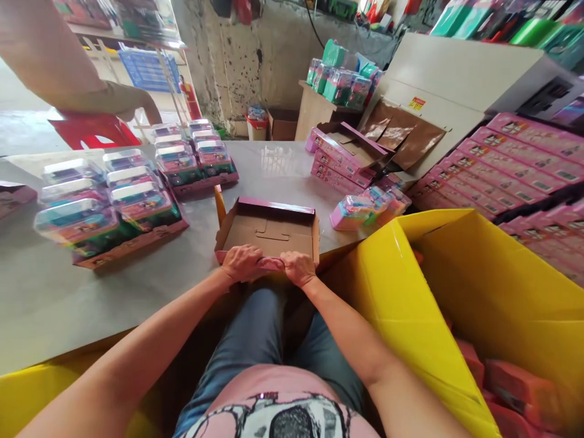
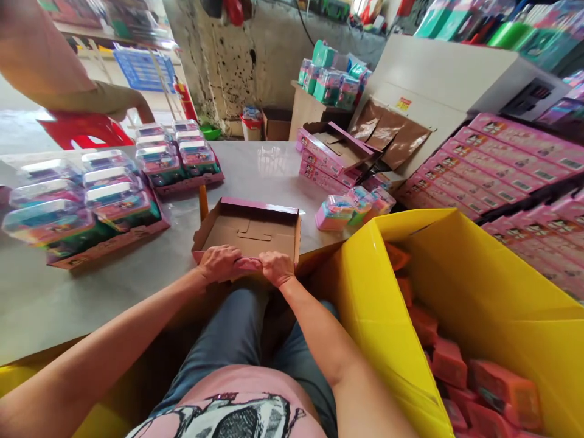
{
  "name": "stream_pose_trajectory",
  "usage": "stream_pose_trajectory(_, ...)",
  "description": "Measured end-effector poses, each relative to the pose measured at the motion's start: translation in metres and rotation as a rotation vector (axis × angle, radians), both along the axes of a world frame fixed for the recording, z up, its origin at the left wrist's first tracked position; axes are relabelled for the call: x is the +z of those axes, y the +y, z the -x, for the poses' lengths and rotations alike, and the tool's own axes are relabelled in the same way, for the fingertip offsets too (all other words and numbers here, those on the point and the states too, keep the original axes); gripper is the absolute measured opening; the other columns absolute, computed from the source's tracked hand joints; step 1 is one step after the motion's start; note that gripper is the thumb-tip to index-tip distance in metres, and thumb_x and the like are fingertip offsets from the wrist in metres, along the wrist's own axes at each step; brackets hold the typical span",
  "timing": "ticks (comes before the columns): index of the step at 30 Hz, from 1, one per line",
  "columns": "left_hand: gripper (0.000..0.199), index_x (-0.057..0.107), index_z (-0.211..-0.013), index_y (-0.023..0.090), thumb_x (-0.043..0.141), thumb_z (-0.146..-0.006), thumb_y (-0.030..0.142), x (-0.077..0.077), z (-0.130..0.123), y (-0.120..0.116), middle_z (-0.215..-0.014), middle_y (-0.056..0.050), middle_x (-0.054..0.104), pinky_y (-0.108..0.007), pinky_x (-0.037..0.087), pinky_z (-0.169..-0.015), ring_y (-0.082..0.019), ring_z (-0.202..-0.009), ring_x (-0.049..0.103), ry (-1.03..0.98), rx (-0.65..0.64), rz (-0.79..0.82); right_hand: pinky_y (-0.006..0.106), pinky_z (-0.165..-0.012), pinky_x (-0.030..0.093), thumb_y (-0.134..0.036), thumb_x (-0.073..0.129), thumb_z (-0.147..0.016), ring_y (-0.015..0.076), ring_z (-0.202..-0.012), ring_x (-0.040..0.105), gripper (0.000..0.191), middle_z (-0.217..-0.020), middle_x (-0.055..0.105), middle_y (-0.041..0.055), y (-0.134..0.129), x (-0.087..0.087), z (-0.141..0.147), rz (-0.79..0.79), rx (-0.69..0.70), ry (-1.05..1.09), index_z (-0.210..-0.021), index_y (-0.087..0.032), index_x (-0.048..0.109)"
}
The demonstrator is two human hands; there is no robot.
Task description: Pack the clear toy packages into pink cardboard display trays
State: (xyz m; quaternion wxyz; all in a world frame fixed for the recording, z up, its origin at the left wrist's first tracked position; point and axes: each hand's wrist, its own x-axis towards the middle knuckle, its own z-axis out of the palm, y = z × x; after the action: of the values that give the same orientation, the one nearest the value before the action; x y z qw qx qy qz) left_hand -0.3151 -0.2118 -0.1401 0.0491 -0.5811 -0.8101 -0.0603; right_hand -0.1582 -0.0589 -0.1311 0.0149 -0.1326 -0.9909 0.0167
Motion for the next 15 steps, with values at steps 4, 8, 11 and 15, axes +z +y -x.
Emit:
stream_pose_trajectory(4,0.06,0.071,-0.077,0.018,0.035,-0.101,0.059,0.001,0.0,0.004,-0.076,-0.011,0.071,-0.029,0.032,-0.058,-0.023,-0.07,0.064,-0.021,0.01,0.063,0.028,-0.065,0.037,-0.061,0.024,-0.104,0.0196,-0.09,0.067,0.058,-0.099,0.073,0.005,0.0,0.004,0.003,0.066,-0.024,-0.045,-0.1,-0.024,0.068)
stream_pose_trajectory(8,0.058,0.07,-0.076,0.017,0.035,-0.101,0.058,0.003,0.002,0.0,-0.076,-0.011,0.07,-0.029,0.033,-0.061,-0.022,-0.071,0.063,-0.022,-0.024,0.071,0.026,-0.068,0.039,-0.06,0.028,-0.105,0.0195,-0.093,0.067,0.054,-0.102,0.073,0.0059,-0.014,0.012,-0.003,0.137,-0.061,-0.055,-0.099,-0.023,0.068)
stream_pose_trajectory(11,0.059,0.065,-0.071,0.018,0.035,-0.101,0.059,0.011,0.023,-0.011,-0.074,-0.008,0.067,-0.029,0.038,-0.065,-0.02,-0.073,0.061,-0.066,-0.191,0.055,0.025,-0.066,0.039,-0.063,0.04,-0.101,0.0175,-0.083,0.065,0.049,-0.094,0.072,0.0043,-0.019,0.028,-0.019,0.343,0.01,-0.099,-0.095,-0.022,0.067)
stream_pose_trajectory(15,0.061,0.059,-0.065,0.017,0.034,-0.099,0.061,0.039,0.073,-0.027,-0.077,-0.009,0.063,-0.033,0.044,-0.08,-0.021,-0.082,0.055,-0.107,-0.36,-0.043,0.027,-0.083,0.045,-0.049,0.057,-0.098,0.0187,-0.096,0.062,0.03,-0.099,0.068,0.0063,0.022,0.05,-0.036,0.489,-0.004,0.17,-0.097,-0.021,0.066)
